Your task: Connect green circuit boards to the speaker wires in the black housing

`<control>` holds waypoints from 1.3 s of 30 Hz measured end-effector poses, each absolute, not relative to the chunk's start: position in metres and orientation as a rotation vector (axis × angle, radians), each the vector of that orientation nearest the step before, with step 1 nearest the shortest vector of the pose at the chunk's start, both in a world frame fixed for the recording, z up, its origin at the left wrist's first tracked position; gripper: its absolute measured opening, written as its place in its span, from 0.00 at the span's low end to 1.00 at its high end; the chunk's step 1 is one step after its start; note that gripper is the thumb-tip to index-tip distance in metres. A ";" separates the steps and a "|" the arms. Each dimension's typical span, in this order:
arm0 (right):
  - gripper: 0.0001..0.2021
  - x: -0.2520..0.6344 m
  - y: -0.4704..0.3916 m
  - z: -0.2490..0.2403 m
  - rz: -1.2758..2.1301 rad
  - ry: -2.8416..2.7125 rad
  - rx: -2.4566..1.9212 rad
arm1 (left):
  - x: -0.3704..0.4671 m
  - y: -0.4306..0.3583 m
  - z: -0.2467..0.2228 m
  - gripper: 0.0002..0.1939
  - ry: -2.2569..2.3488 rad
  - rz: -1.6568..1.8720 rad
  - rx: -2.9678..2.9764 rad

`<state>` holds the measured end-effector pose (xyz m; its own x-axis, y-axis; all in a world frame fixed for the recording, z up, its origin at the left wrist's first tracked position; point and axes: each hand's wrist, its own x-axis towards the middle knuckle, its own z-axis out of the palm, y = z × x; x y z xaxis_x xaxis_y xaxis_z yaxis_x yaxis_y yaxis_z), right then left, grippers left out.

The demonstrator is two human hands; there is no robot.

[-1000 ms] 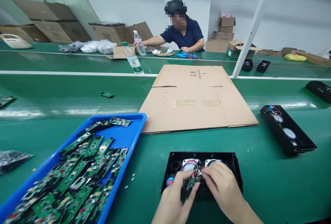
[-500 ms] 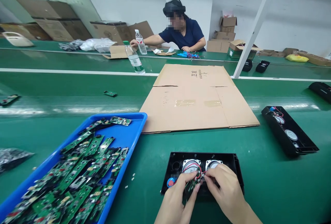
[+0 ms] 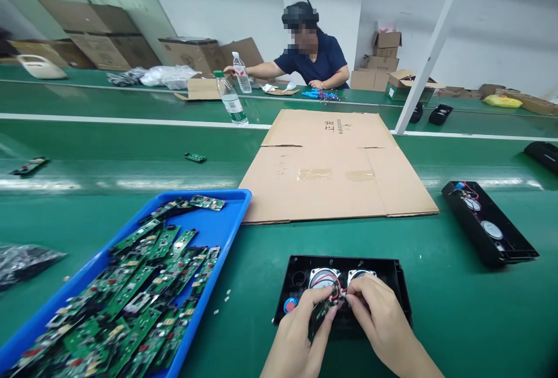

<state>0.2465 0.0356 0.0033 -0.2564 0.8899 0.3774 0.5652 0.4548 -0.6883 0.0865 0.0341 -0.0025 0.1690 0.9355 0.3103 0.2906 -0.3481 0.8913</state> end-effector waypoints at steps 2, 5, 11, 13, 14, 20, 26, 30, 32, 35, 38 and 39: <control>0.07 0.247 0.036 0.003 0.583 -1.936 -1.231 | 0.087 0.034 -0.002 0.08 1.178 1.193 1.751; 0.08 0.247 0.036 0.002 0.595 -1.928 -1.246 | 0.086 0.034 0.000 0.08 1.191 1.167 1.735; 0.08 0.246 0.037 0.004 0.536 -1.958 -1.222 | 0.085 0.034 0.002 0.10 1.184 1.120 1.764; 0.09 0.246 0.037 0.005 0.494 -1.978 -1.215 | 0.085 0.034 0.003 0.10 1.189 1.124 1.796; 0.09 0.246 0.037 0.005 0.480 -1.985 -1.218 | 0.085 0.034 0.003 0.10 1.193 1.126 1.813; 0.09 0.244 0.038 0.002 0.367 -2.001 -1.234 | 0.089 0.034 0.002 0.09 1.197 1.165 1.849; 0.10 0.243 0.038 0.001 0.280 -2.006 -1.236 | 0.094 0.032 -0.006 0.10 1.203 1.209 1.778; 0.10 0.242 0.039 -0.001 0.242 -2.010 -1.230 | 0.095 0.031 -0.006 0.09 1.210 1.220 1.689; 0.09 0.242 0.040 -0.002 0.224 -2.004 -1.215 | 0.097 0.031 -0.003 0.08 1.240 1.203 1.603; 0.09 0.242 0.040 -0.003 0.203 -1.992 -1.204 | 0.100 0.029 -0.001 0.06 1.271 1.179 1.481; 0.09 0.242 0.040 -0.002 0.202 -1.996 -1.198 | 0.103 0.027 0.001 0.05 1.265 1.188 1.409; 0.10 0.242 0.040 -0.001 0.205 -2.001 -1.194 | 0.103 0.026 0.002 0.05 1.259 1.188 1.394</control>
<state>0.2417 0.0399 -0.0014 -0.2531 0.8032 0.5393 0.6773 0.5451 -0.4940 0.1033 0.0259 0.0016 0.0254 0.9957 0.0888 0.1459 -0.0916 0.9851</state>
